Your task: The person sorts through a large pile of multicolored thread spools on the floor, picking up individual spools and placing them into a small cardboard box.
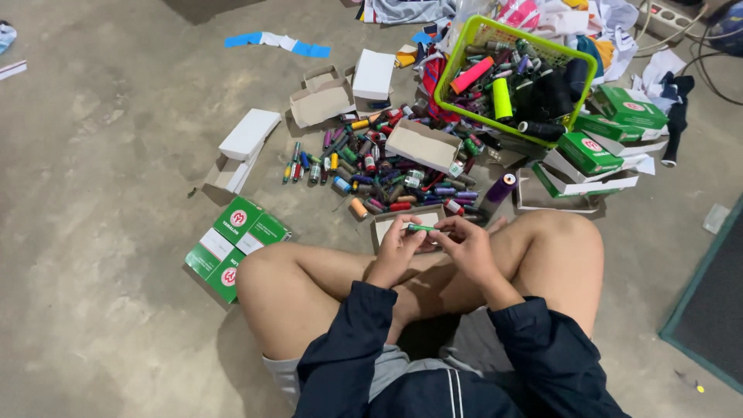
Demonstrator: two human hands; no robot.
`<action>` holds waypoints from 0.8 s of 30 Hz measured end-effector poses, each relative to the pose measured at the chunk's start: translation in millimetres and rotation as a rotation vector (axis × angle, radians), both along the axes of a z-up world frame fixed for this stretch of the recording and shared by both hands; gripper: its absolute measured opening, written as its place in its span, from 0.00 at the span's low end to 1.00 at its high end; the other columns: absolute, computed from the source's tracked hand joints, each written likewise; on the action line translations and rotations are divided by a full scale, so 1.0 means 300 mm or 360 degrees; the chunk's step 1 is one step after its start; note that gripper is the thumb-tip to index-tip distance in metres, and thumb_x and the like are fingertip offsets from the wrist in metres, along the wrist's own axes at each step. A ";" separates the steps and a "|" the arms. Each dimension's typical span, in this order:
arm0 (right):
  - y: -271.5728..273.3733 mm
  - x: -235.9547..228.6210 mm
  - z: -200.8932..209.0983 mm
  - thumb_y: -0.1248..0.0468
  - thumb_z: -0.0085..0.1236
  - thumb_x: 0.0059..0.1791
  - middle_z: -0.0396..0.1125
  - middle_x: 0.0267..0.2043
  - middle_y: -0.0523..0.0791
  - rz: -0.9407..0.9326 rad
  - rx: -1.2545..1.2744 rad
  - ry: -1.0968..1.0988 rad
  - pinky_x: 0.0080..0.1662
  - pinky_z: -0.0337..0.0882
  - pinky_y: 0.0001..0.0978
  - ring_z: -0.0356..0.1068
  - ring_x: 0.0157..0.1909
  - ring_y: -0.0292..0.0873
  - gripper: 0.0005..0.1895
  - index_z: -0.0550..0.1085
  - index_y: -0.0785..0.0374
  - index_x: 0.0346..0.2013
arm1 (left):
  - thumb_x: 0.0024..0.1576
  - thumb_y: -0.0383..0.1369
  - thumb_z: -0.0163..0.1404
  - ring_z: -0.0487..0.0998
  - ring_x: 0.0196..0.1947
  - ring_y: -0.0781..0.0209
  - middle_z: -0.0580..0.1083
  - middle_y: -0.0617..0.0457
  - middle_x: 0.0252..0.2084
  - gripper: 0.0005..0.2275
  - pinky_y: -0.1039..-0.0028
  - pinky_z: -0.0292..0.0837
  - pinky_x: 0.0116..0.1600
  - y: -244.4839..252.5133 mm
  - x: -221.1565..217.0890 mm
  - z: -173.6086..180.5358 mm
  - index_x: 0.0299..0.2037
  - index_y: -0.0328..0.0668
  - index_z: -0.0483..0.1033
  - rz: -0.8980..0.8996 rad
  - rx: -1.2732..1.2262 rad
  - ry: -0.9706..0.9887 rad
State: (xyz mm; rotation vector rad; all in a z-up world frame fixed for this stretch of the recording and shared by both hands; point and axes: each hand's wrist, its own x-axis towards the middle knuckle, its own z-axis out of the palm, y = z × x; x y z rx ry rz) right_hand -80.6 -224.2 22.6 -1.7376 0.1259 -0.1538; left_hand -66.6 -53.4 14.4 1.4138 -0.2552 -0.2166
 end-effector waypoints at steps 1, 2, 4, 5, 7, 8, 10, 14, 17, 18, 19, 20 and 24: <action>-0.003 -0.013 0.018 0.71 0.69 0.44 0.78 0.33 0.49 -0.0004 0.0000 -0.0005 0.31 0.74 0.28 0.68 0.22 0.37 0.11 0.82 0.59 0.40 | 0.64 0.30 0.52 0.76 0.36 0.70 0.76 0.50 0.39 0.13 0.80 0.79 0.42 -0.003 -0.005 0.016 0.57 0.43 0.69 -0.0004 0.0000 -0.0005; -0.005 -0.027 0.035 0.70 0.69 0.44 0.77 0.34 0.50 -0.0016 0.0025 -0.0039 0.29 0.74 0.28 0.69 0.22 0.36 0.10 0.82 0.60 0.40 | 0.63 0.29 0.52 0.75 0.32 0.72 0.75 0.50 0.38 0.13 0.81 0.78 0.38 -0.006 -0.010 0.032 0.56 0.43 0.69 -0.0011 -0.0051 -0.0029; -0.009 -0.061 0.062 0.70 0.70 0.45 0.77 0.34 0.50 -0.0026 0.0044 -0.0069 0.28 0.74 0.27 0.69 0.22 0.36 0.09 0.81 0.62 0.40 | 0.63 0.28 0.53 0.74 0.27 0.74 0.75 0.51 0.36 0.12 0.82 0.77 0.34 -0.018 -0.027 0.040 0.55 0.43 0.69 -0.0016 -0.0108 -0.0049; -0.014 -0.068 0.076 0.71 0.69 0.45 0.77 0.34 0.51 -0.0053 0.0057 -0.0082 0.28 0.74 0.27 0.70 0.22 0.37 0.09 0.82 0.62 0.40 | 0.63 0.26 0.52 0.76 0.24 0.71 0.75 0.48 0.34 0.11 0.82 0.76 0.31 -0.031 -0.024 0.037 0.54 0.41 0.69 -0.0024 -0.0172 -0.0086; -0.023 -0.088 0.102 0.71 0.67 0.46 0.77 0.34 0.51 -0.0075 0.0063 -0.0102 0.28 0.75 0.26 0.71 0.22 0.37 0.09 0.82 0.63 0.41 | 0.63 0.24 0.50 0.77 0.21 0.69 0.76 0.45 0.32 0.10 0.81 0.75 0.27 -0.053 -0.037 0.062 0.53 0.38 0.68 -0.0028 -0.0244 -0.0130; -0.026 -0.101 0.113 0.71 0.66 0.47 0.77 0.34 0.52 -0.0075 0.0075 -0.0117 0.27 0.75 0.27 0.70 0.22 0.37 0.09 0.81 0.64 0.42 | 0.64 0.24 0.49 0.71 0.17 0.71 0.74 0.46 0.28 0.08 0.83 0.68 0.23 -0.061 -0.052 0.088 0.52 0.37 0.69 -0.0053 -0.0337 -0.0105; -0.024 -0.140 0.143 0.71 0.65 0.49 0.76 0.34 0.53 -0.0053 0.0087 -0.0122 0.26 0.75 0.27 0.70 0.21 0.37 0.09 0.81 0.66 0.44 | 0.65 0.23 0.47 0.64 0.14 0.74 0.71 0.47 0.24 0.07 0.85 0.61 0.20 -0.059 -0.088 0.112 0.52 0.36 0.70 -0.0055 -0.0430 -0.0074; -0.009 -0.207 0.269 0.71 0.66 0.48 0.77 0.33 0.51 -0.0095 -0.0097 -0.0167 0.28 0.74 0.28 0.70 0.20 0.37 0.08 0.82 0.65 0.42 | 0.63 0.23 0.47 0.66 0.14 0.74 0.72 0.48 0.24 0.08 0.85 0.61 0.20 -0.041 -0.102 0.128 0.52 0.36 0.71 -0.0161 -0.0375 -0.0133; 0.009 -0.267 0.355 0.70 0.66 0.48 0.77 0.34 0.50 -0.0139 -0.0187 -0.0152 0.29 0.74 0.30 0.69 0.21 0.37 0.08 0.82 0.64 0.42 | 0.62 0.22 0.48 0.66 0.16 0.74 0.71 0.50 0.23 0.08 0.86 0.62 0.21 -0.037 -0.132 0.200 0.50 0.36 0.71 -0.0210 -0.0335 -0.0170; 0.015 -0.281 0.383 0.69 0.65 0.48 0.77 0.34 0.50 -0.0166 -0.0229 -0.0147 0.30 0.74 0.30 0.69 0.21 0.37 0.08 0.82 0.63 0.42 | 0.61 0.21 0.48 0.65 0.16 0.75 0.71 0.51 0.22 0.08 0.87 0.61 0.23 -0.036 -0.139 0.238 0.50 0.37 0.71 -0.0232 -0.0330 -0.0203; 0.013 -0.292 0.393 0.69 0.65 0.48 0.77 0.34 0.50 -0.0172 -0.0228 -0.0157 0.30 0.74 0.30 0.69 0.21 0.37 0.08 0.82 0.63 0.42 | 0.61 0.21 0.48 0.65 0.16 0.75 0.71 0.51 0.22 0.08 0.87 0.61 0.23 -0.031 -0.142 0.255 0.50 0.37 0.71 -0.0239 -0.0329 -0.0212; 0.010 -0.303 0.403 0.65 0.68 0.47 0.78 0.33 0.47 -0.0201 -0.0333 -0.0149 0.30 0.75 0.31 0.72 0.21 0.37 0.08 0.83 0.58 0.41 | 0.60 0.22 0.49 0.68 0.22 0.74 0.72 0.52 0.26 0.08 0.86 0.66 0.28 -0.027 -0.145 0.274 0.49 0.37 0.72 -0.0239 -0.0293 -0.0226; 0.011 -0.396 0.483 0.63 0.71 0.46 0.78 0.30 0.48 -0.0309 -0.0448 -0.0192 0.36 0.76 0.40 0.79 0.31 0.47 0.08 0.84 0.55 0.39 | 0.60 0.23 0.51 0.69 0.31 0.72 0.71 0.54 0.30 0.08 0.82 0.71 0.38 -0.032 -0.200 0.365 0.48 0.37 0.74 -0.0313 -0.0206 -0.0343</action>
